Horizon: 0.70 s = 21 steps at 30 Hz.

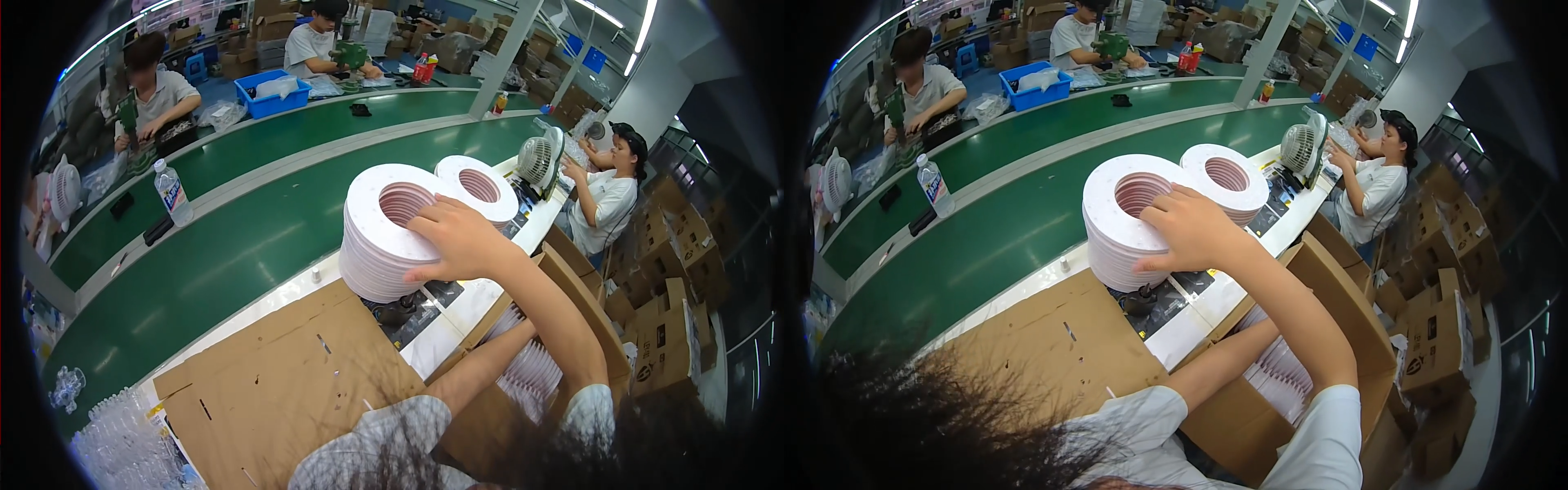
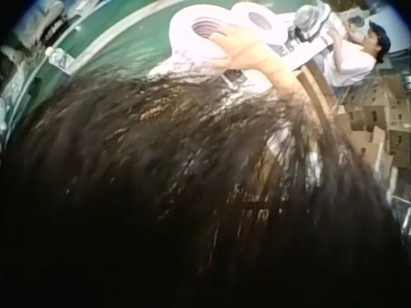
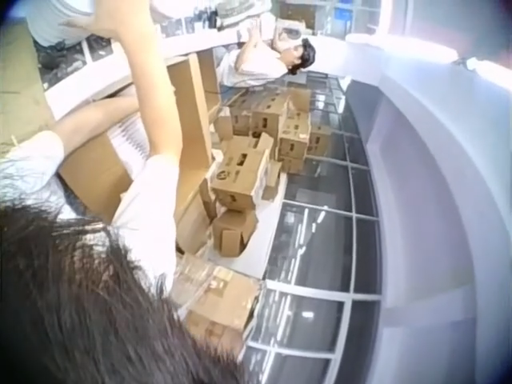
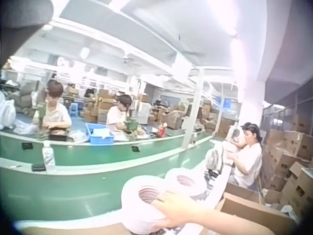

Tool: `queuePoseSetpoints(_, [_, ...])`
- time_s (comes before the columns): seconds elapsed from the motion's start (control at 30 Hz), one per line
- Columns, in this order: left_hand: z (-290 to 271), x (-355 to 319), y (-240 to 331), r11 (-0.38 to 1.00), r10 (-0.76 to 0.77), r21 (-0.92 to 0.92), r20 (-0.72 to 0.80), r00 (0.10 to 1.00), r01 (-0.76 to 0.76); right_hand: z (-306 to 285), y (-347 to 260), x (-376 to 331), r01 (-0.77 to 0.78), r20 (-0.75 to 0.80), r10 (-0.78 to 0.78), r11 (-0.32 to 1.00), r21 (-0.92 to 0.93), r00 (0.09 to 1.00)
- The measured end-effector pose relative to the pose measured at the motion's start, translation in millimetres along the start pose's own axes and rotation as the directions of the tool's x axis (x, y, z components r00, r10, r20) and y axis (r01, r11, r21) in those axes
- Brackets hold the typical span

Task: Packing circular reels or components into a cardboard box on an assembly line.

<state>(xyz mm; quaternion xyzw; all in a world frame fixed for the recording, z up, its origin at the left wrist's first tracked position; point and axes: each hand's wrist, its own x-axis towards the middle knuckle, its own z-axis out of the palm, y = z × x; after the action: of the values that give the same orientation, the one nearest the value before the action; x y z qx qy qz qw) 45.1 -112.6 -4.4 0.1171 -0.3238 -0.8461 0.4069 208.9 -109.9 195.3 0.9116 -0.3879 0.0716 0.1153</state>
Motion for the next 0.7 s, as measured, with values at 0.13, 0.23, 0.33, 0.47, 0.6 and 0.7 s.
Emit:
queuePoseSetpoints(0.13, [-11.9,1.7,4.9,0.999,0.008,0.048,-0.019,1.0,-0.007,5.4,0.0,1.8,-0.02,0.027,0.018,0.996,0.086,0.999])
queuePoseSetpoints(0.23, [-21.3,1.5,8.9,0.996,0.01,0.086,-0.029,1.0,-0.008,5.8,-5.2,2.5,-0.02,0.023,0.018,0.993,0.117,1.0])
queuePoseSetpoints(0.33, [-29.9,-0.8,14.0,0.992,0.009,0.123,-0.038,0.999,-0.004,7.6,-8.1,4.0,-0.011,0.022,0.008,0.991,0.133,1.0])
queuePoseSetpoints(0.47, [-35.5,-4.4,14.1,0.984,-0.026,0.175,-0.024,0.999,0.03,2.5,-10.7,2.8,-0.089,0.098,0.076,0.987,0.131,0.992])
queuePoseSetpoints(0.6, [1.7,-16.9,-25.9,0.963,-0.174,0.221,0.078,0.982,0.153,-17.2,2.0,-28.9,-0.125,-0.059,0.138,0.973,0.194,0.989])
queuePoseSetpoints(0.7, [40.5,-38.6,-73.8,0.919,-0.332,0.29,0.206,0.921,0.266,-33.7,25.0,-99.3,-0.282,-0.228,0.358,0.909,0.308,0.906])
